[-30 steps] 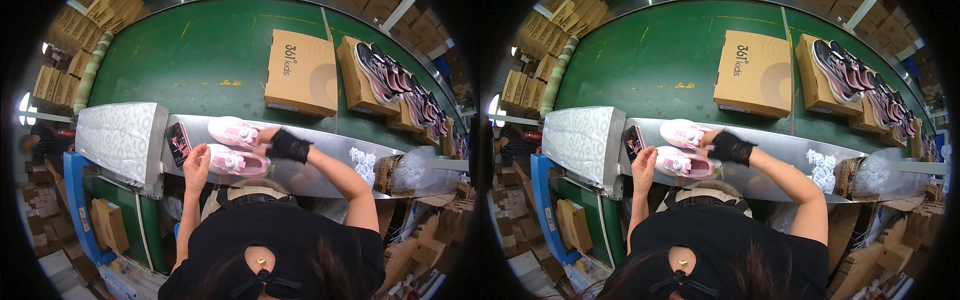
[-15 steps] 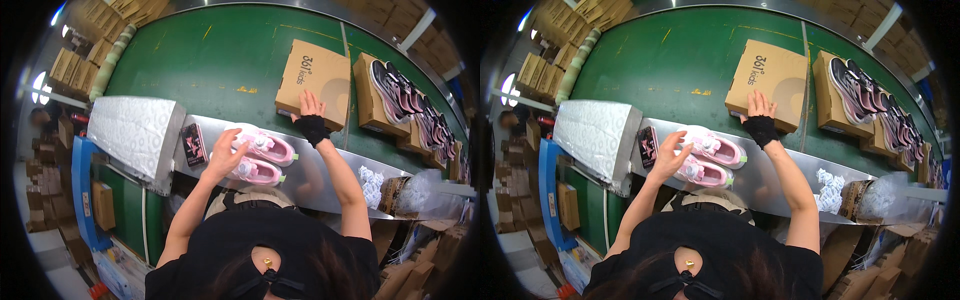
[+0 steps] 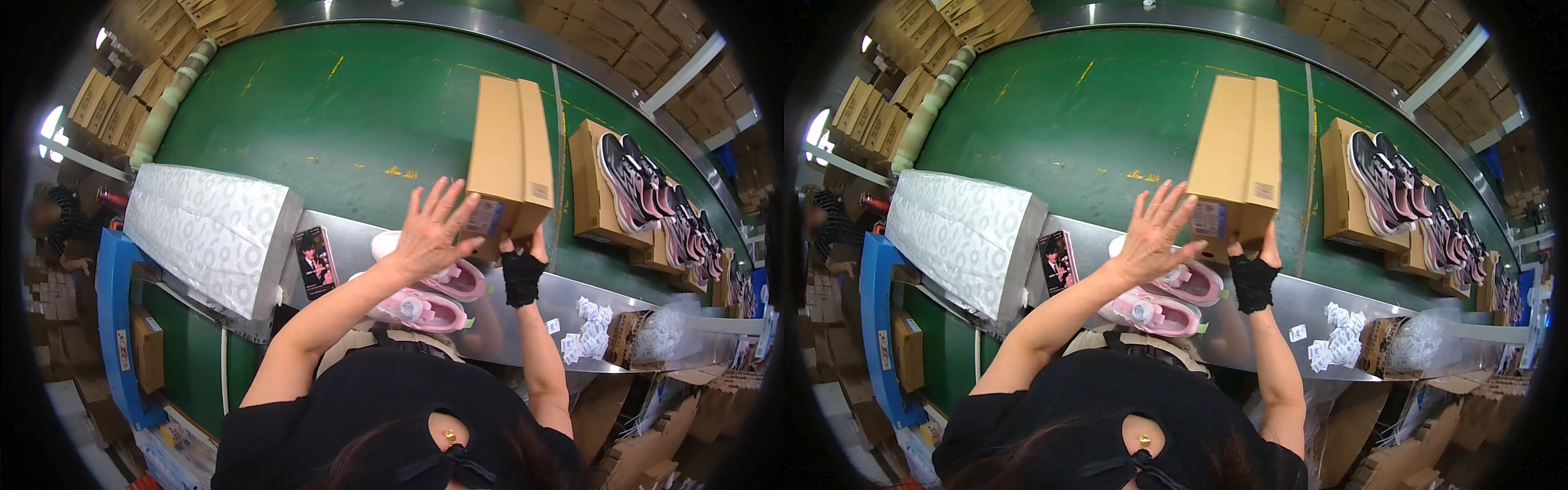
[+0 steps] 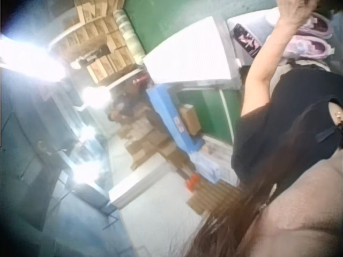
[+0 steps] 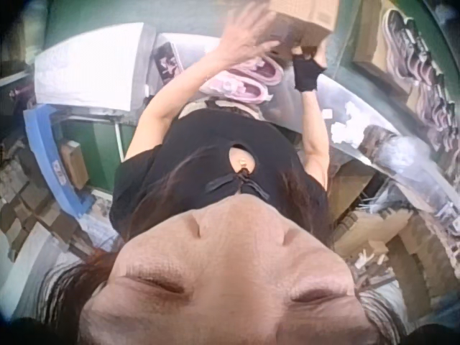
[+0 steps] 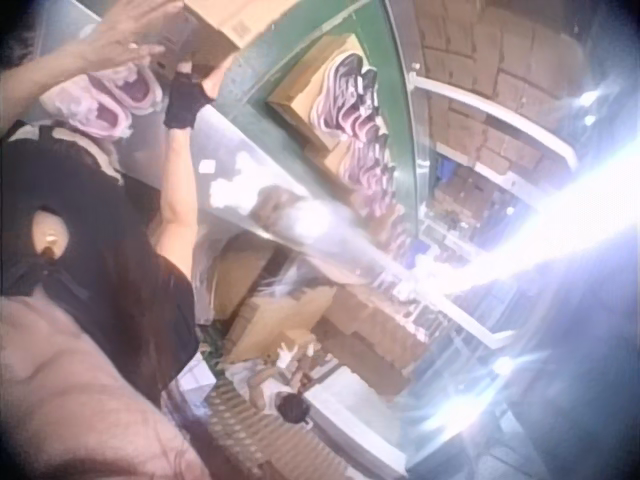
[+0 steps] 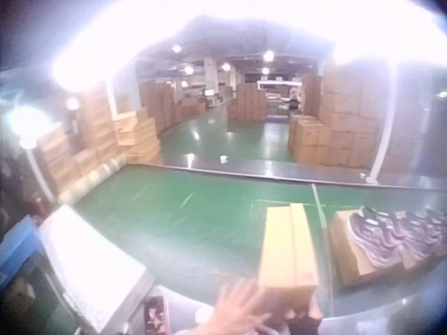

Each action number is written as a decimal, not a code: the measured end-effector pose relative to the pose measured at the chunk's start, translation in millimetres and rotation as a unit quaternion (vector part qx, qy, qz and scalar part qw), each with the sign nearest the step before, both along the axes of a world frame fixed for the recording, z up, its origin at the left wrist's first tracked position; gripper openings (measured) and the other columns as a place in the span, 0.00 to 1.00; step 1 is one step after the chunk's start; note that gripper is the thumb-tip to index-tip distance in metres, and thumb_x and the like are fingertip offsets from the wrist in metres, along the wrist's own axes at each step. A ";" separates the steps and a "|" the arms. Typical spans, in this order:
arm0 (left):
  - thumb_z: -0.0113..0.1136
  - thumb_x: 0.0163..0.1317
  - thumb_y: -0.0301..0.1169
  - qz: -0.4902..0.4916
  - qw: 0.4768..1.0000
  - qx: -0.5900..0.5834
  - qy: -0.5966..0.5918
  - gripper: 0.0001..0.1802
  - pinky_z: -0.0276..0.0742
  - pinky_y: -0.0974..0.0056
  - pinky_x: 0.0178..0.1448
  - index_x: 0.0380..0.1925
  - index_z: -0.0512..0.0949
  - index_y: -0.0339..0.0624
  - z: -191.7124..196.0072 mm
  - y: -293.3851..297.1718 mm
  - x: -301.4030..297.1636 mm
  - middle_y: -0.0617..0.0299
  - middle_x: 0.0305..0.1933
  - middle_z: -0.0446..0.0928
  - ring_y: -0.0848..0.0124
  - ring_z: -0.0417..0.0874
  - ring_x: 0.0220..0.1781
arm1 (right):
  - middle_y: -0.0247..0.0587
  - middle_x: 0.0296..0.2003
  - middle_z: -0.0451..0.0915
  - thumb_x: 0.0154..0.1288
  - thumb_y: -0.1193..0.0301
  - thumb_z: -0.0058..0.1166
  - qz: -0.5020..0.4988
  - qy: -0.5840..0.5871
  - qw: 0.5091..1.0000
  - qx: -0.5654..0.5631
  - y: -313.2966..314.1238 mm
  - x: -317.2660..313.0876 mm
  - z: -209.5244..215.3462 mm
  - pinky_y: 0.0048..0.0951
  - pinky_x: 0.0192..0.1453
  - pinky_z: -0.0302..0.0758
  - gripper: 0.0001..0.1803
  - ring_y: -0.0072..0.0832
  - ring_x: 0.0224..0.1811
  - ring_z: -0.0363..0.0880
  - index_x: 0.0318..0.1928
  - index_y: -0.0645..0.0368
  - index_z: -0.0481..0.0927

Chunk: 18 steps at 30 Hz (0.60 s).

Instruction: The person packs shoes by lining shoeboxes with wrapping paper, placing pairs of shoes inside, folding the paper over them, and closing the boxes.

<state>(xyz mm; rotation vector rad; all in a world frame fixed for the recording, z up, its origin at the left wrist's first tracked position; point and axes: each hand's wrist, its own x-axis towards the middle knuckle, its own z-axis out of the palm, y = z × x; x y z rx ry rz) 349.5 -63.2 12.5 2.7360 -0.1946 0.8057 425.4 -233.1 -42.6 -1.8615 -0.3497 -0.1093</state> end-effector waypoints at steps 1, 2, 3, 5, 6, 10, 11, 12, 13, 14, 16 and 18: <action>0.62 0.46 0.44 -0.021 0.996 -0.077 -0.049 0.45 0.53 0.46 0.59 0.59 0.51 0.34 2.6 -2.9 1.9 0.44 0.63 0.53 0.49 0.57 0.62 | 0.44 0.41 0.75 0.48 0.67 0.59 0.004 0.028 0.999 0.014 -8.7 1.7 -6.5 0.29 0.48 0.70 0.33 0.28 0.43 0.75 0.56 0.60 0.63; 0.63 0.45 0.44 -0.041 0.983 -0.151 -0.097 0.46 0.52 0.46 0.59 0.59 0.52 0.34 4.1 -3.0 2.7 0.46 0.63 0.53 0.49 0.56 0.62 | 0.43 0.42 0.75 0.48 0.67 0.59 0.025 0.033 0.997 0.059 -5.6 -1.0 0.7 0.27 0.48 0.69 0.33 0.28 0.43 0.74 0.56 0.60 0.63; 0.65 0.43 0.45 -0.025 0.986 -0.141 -0.082 0.48 0.53 0.47 0.59 0.58 0.52 0.34 5.4 -0.9 1.0 0.46 0.62 0.55 0.50 0.57 0.62 | 0.42 0.43 0.73 0.50 0.69 0.58 0.033 0.015 0.999 0.031 -6.0 -4.0 3.6 0.28 0.50 0.68 0.30 0.27 0.45 0.72 0.54 0.61 0.64; 0.64 0.43 0.46 -0.030 0.990 -0.109 -0.085 0.45 0.54 0.48 0.59 0.56 0.55 0.34 19.2 3.1 12.1 0.47 0.61 0.57 0.52 0.59 0.61 | 0.41 0.44 0.72 0.52 0.72 0.57 0.049 0.001 0.999 0.005 -5.8 -9.7 2.3 0.29 0.52 0.67 0.27 0.25 0.47 0.70 0.53 0.62 0.64; 0.64 0.43 0.48 -0.040 0.992 -0.078 -0.091 0.43 0.55 0.48 0.58 0.55 0.59 0.34 24.2 5.9 21.2 0.48 0.60 0.60 0.55 0.61 0.60 | 0.40 0.45 0.71 0.52 0.72 0.57 0.061 -0.020 0.998 0.017 -5.4 -11.9 1.2 0.28 0.53 0.67 0.27 0.26 0.47 0.70 0.53 0.62 0.64; 0.60 0.43 0.51 -0.060 0.996 -0.038 -0.049 0.35 0.56 0.52 0.59 0.45 0.70 0.35 12.6 13.1 30.5 0.56 0.53 0.70 0.61 0.66 0.58 | 0.37 0.44 0.72 0.49 0.77 0.58 0.066 0.036 0.984 0.165 -28.0 3.1 -27.8 0.27 0.52 0.67 0.29 0.26 0.47 0.70 0.54 0.61 0.65; 0.60 0.43 0.51 -0.041 0.997 -0.040 -0.047 0.35 0.56 0.51 0.59 0.46 0.70 0.37 7.5 19.3 27.0 0.56 0.54 0.69 0.61 0.66 0.58 | 0.38 0.43 0.73 0.48 0.75 0.58 0.015 0.048 0.985 0.166 -32.9 11.8 -22.5 0.28 0.50 0.68 0.27 0.26 0.46 0.71 0.52 0.61 0.67; 0.60 0.43 0.51 -0.032 0.998 -0.040 -0.043 0.35 0.56 0.51 0.59 0.46 0.70 0.37 -0.4 34.3 21.2 0.56 0.54 0.69 0.61 0.66 0.58 | 0.39 0.42 0.74 0.48 0.74 0.57 -0.037 0.061 0.984 0.163 -44.1 22.7 -11.5 0.29 0.48 0.70 0.26 0.26 0.46 0.72 0.50 0.60 0.68; 0.58 0.46 0.51 0.007 0.998 -0.041 -0.045 0.33 0.59 0.52 0.57 0.47 0.70 0.37 -7.4 57.5 8.3 0.56 0.53 0.69 0.62 0.68 0.57 | 0.39 0.42 0.74 0.48 0.72 0.56 -0.054 0.135 0.953 0.266 -70.0 38.9 -2.8 0.34 0.49 0.70 0.24 0.28 0.46 0.72 0.49 0.59 0.69; 0.55 0.49 0.52 0.043 0.997 -0.041 -0.049 0.32 0.61 0.54 0.55 0.47 0.70 0.37 -16.0 80.4 -3.7 0.56 0.53 0.70 0.62 0.69 0.56 | 0.38 0.43 0.75 0.49 0.70 0.55 -0.073 0.207 0.904 0.366 -92.4 52.2 3.3 0.38 0.50 0.70 0.22 0.30 0.46 0.73 0.48 0.58 0.70; 0.50 0.55 0.50 0.038 0.892 -0.432 0.124 0.31 0.67 0.58 0.51 0.50 0.68 0.36 -34.7 110.3 -28.6 0.52 0.47 0.73 0.57 0.73 0.50 | 0.38 0.44 0.75 0.50 0.66 0.53 -0.007 0.256 0.870 0.421 -107.6 53.5 13.1 0.46 0.52 0.67 0.22 0.34 0.49 0.71 0.48 0.55 0.71; 0.49 0.57 0.48 0.084 0.872 -0.466 0.124 0.29 0.68 0.60 0.50 0.51 0.66 0.35 -49.7 109.3 -32.5 0.50 0.47 0.73 0.56 0.74 0.49 | 0.37 0.46 0.73 0.51 0.64 0.52 0.052 0.261 0.866 0.423 -104.9 43.1 10.2 0.46 0.53 0.66 0.22 0.35 0.52 0.69 0.48 0.54 0.71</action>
